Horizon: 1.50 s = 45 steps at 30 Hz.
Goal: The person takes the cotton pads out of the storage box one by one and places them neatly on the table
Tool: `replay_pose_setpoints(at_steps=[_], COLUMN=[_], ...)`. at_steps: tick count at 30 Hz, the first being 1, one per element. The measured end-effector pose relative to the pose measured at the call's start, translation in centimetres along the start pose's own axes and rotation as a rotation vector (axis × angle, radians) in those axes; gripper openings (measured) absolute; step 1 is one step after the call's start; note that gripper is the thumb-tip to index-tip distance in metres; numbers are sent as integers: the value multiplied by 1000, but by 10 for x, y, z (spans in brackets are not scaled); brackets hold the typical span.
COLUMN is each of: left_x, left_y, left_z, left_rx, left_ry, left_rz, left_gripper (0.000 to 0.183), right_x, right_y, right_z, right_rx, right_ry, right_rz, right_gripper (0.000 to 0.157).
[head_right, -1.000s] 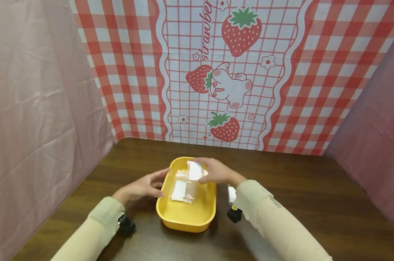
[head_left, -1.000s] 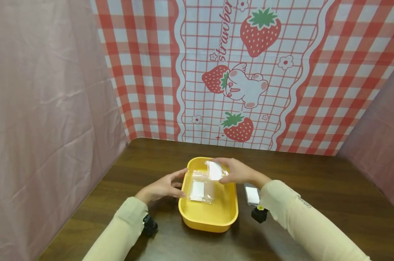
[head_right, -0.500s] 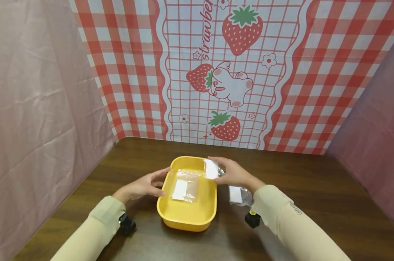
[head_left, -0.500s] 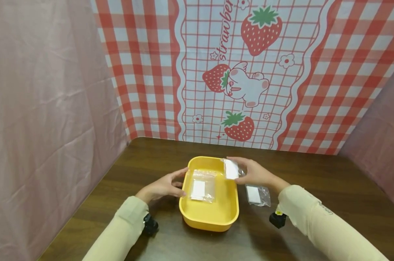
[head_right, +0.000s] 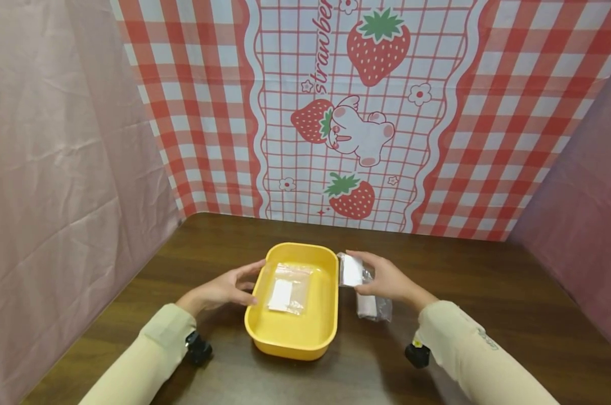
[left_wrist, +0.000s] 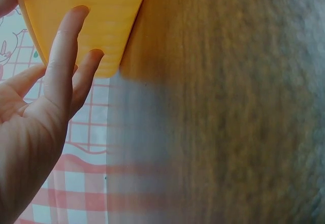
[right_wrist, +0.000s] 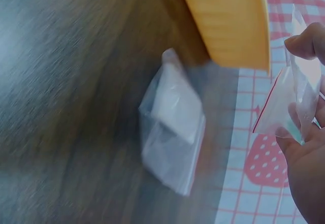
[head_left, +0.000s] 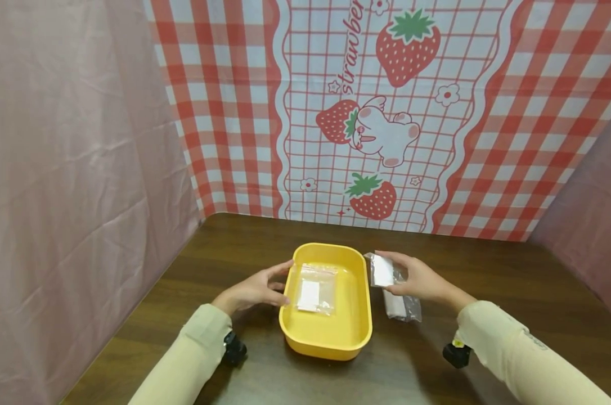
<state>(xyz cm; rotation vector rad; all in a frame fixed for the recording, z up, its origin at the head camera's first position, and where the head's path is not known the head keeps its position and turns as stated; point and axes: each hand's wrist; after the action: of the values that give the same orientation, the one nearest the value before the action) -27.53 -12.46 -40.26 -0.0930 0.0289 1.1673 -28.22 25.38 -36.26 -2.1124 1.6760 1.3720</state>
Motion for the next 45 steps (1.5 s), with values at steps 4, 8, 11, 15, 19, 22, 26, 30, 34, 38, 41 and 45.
replay_pose_setpoints(at_steps=[4, 8, 11, 15, 19, 22, 26, 30, 34, 38, 41, 45], left_x=[0, 0, 0, 0, 0, -1, -1, -1, -1, -2, -2, -2], left_y=[0, -1, -1, -1, 0, 0, 0, 0, 0, 0, 0, 0], left_z=[0, 1, 1, 1, 1, 0, 0, 0, 0, 0, 0, 0], left_rx=[-2, -3, -4, -3, -3, -2, 0, -2, -4, -5, -3, 0], left_ry=[2, 6, 6, 1, -4, -5, -9, -10, -13, -11, -11, -13], left_rz=[2, 5, 6, 6, 2, -2, -6, -7, -6, -5, -5, -6], left_gripper=[91, 90, 90, 89, 90, 91, 91, 90, 90, 91, 91, 91], right_x=[-4, -9, -12, -18, -23, -26, -29, -32, -35, -41, -45, -48], right_y=[-9, -17, -24, -34, -44, -50, -59, -67, -75, -82, -85, -89], right_z=[9, 15, 21, 29, 36, 41, 47, 53, 60, 67, 72, 79], right_rx=[-13, -20, -18, -33, -70, -83, -86, -77, -49, -16, -6, -8], right_ry=[1, -23, -51, -72, -95, -106, -80, -70, -130, -188, -205, -213], right_rz=[19, 36, 52, 65, 80, 90, 93, 95, 97, 79, 55, 19], right_gripper=[72, 70, 71, 71, 70, 69, 68, 68, 69, 70, 70, 69])
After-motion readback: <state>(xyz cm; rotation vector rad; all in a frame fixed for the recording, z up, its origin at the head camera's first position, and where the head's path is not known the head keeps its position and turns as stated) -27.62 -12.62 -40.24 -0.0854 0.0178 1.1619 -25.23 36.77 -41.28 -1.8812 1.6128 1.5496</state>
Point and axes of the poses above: each hand's wrist, its own y-axis towards the middle knuckle, its own x-axis out of the palm, z = x × y, and after that the axes turned 15 degrees about z, right-handed
